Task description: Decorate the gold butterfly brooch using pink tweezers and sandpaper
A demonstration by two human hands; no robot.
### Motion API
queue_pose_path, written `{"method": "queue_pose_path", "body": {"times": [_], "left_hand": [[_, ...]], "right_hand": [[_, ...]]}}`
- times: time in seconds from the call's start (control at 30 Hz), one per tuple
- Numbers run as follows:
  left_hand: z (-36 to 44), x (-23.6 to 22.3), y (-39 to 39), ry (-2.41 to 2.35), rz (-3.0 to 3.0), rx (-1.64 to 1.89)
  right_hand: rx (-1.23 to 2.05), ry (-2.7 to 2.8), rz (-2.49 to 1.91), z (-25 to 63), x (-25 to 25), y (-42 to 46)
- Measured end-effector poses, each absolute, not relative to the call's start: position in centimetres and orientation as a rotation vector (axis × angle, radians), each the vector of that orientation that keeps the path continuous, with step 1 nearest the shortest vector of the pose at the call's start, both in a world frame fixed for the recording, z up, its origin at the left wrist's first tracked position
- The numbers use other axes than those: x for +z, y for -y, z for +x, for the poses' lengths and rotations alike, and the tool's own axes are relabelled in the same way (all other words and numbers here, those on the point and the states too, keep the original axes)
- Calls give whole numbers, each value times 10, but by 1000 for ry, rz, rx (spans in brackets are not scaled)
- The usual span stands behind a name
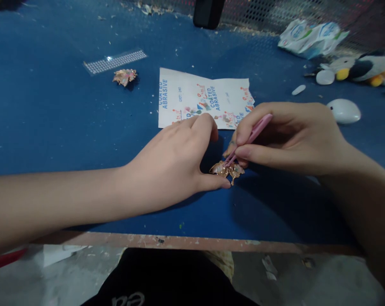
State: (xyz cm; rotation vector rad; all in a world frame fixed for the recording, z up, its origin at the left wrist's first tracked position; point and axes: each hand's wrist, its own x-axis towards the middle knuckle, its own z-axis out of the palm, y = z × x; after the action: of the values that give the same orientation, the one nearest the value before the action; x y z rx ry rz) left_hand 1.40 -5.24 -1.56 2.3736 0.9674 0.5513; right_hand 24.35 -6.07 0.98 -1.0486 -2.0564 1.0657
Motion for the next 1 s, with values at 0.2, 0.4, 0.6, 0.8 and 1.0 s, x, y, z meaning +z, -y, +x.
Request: {"method": "queue_pose_path", "body": {"times": [0.2, 0.4, 0.6, 0.8, 1.0], "left_hand": [[14, -15, 52, -968, 2365, 542], [14, -15, 53, -974, 2355, 545], [14, -17, 54, -977, 2327, 585], [15, -16, 54, -984, 2334, 574], [15, -16, 54, -993, 2328, 558]], "right_hand": [[1087, 2046, -1060, 244, 10, 61], [1118, 2034, -1039, 244, 11, 61], [1123, 2037, -973, 246, 8, 60], [1177, 2035, -946, 247, 8, 59], [1213, 1992, -991, 246, 8, 59]]}}
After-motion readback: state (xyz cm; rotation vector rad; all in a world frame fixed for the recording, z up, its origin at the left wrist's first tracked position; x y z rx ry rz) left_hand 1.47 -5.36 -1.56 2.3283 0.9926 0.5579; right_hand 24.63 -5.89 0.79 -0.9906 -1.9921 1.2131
